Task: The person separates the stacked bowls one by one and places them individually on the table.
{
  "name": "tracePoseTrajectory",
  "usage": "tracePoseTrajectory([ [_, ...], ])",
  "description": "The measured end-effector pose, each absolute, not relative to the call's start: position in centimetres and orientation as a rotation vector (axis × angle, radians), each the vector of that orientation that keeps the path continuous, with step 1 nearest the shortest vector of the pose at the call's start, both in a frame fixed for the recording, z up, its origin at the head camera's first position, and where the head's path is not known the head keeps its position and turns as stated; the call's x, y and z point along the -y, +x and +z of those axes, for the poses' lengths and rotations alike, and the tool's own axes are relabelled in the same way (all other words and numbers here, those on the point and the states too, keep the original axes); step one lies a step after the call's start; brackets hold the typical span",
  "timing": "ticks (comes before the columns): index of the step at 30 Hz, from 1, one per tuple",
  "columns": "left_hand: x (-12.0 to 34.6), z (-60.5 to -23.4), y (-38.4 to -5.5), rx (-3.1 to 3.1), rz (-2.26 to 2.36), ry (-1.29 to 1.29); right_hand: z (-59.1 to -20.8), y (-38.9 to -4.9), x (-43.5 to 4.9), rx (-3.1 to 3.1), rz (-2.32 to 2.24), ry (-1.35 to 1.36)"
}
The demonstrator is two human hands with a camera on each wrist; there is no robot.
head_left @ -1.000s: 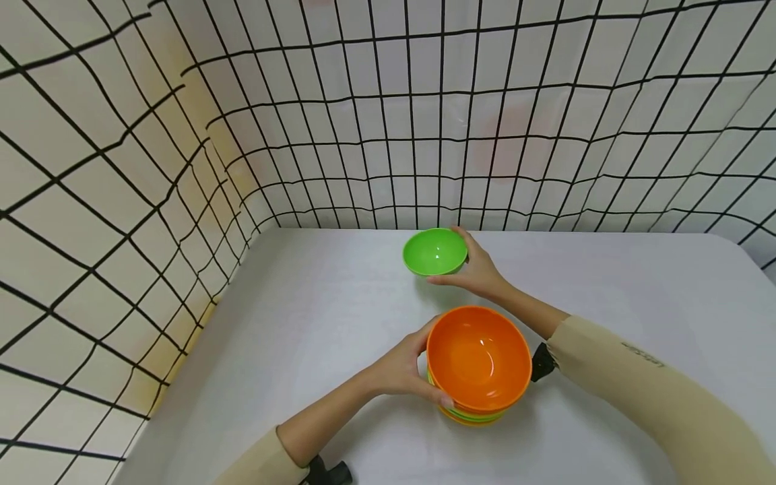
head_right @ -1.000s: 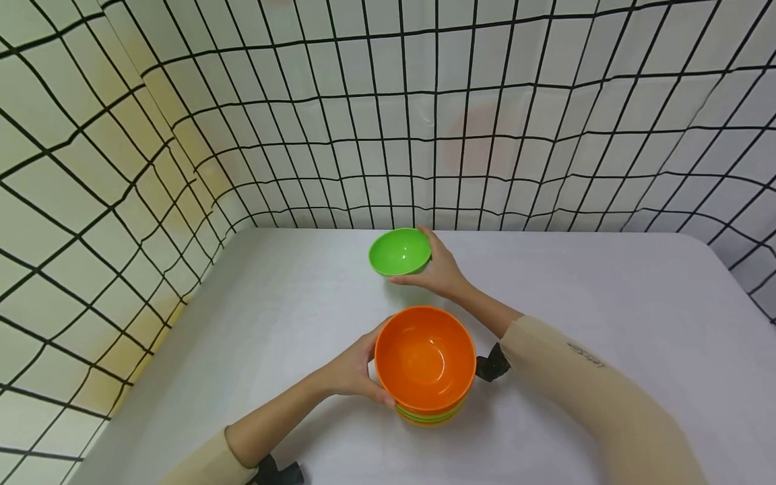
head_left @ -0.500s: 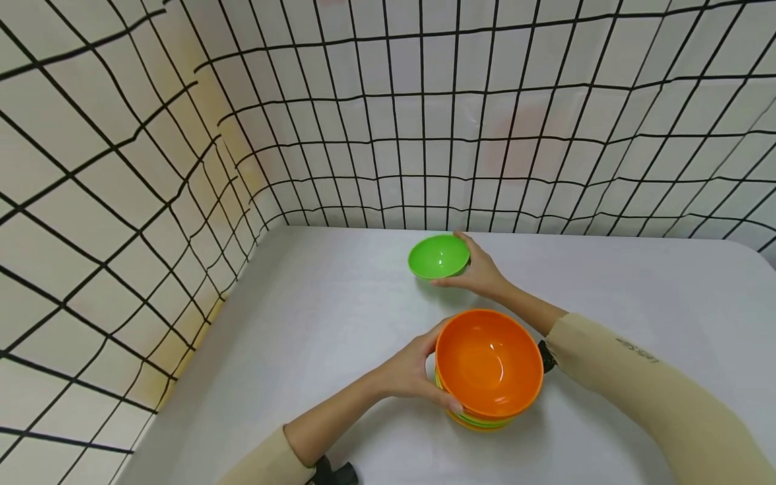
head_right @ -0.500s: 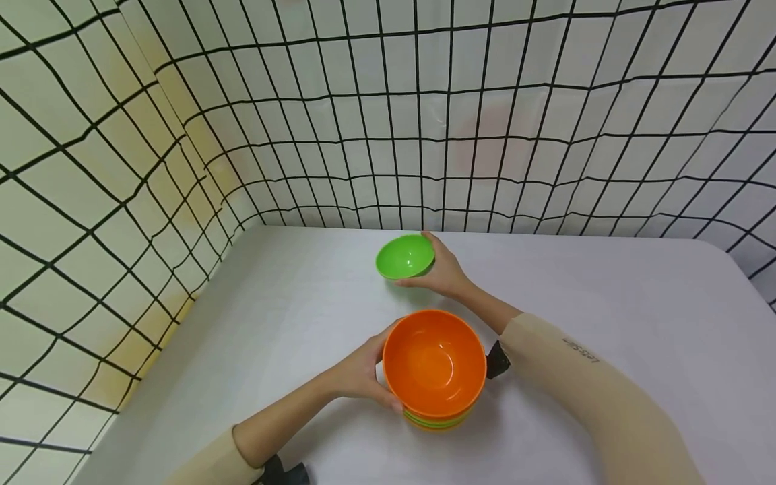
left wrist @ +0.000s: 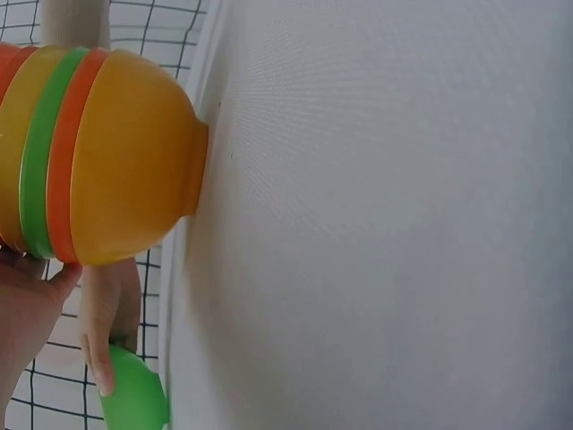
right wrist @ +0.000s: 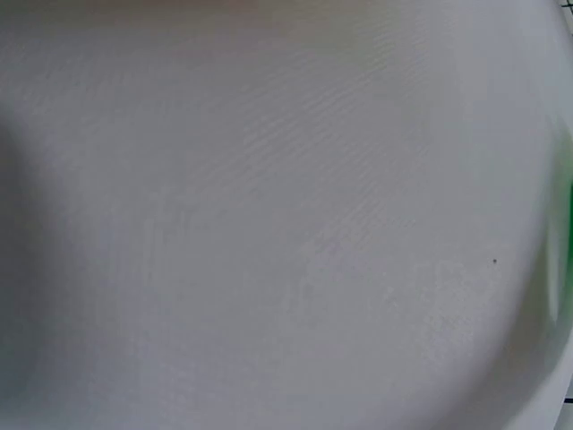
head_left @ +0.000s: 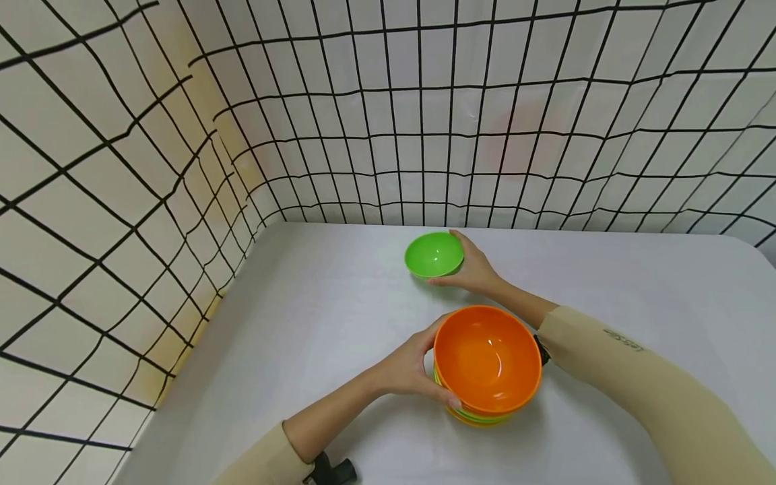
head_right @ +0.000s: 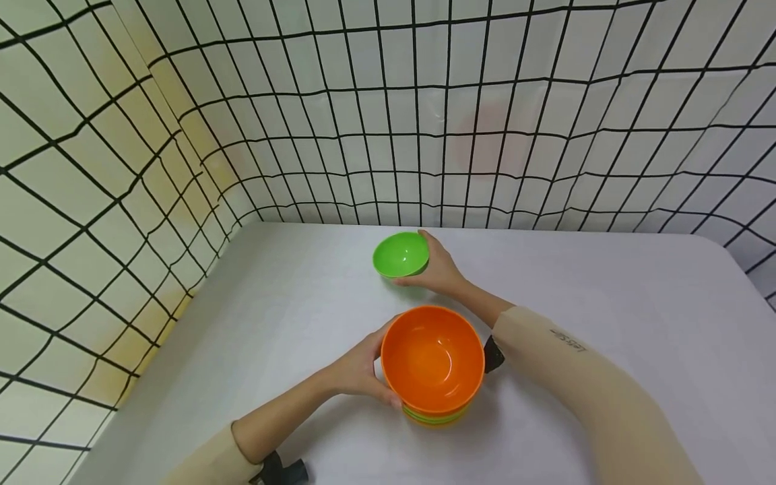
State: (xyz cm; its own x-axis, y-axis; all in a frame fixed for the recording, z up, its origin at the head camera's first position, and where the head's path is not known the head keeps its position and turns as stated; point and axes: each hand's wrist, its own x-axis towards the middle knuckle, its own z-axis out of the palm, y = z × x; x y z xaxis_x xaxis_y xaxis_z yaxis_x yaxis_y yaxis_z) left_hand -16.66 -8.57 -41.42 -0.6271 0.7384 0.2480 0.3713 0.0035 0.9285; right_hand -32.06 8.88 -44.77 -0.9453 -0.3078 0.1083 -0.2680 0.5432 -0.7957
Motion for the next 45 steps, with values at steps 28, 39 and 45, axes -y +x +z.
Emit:
tracePoseTrajectory([
  [28, 8.6, -41.3, -16.5, -1.972, 1.678, 1.123, -45.0, -31.8, -9.2, -2.749, -1.298, -0.587],
  [39, 8.6, -41.4, -16.6, -1.999, 1.651, 1.159, -43.2, -30.0, -11.7, -2.844, -1.199, -0.604],
  [45, 8.5, -41.4, -16.6, -1.987, 1.639, 1.146, -42.5, -28.9, -13.2, -2.825, -1.299, -0.669],
])
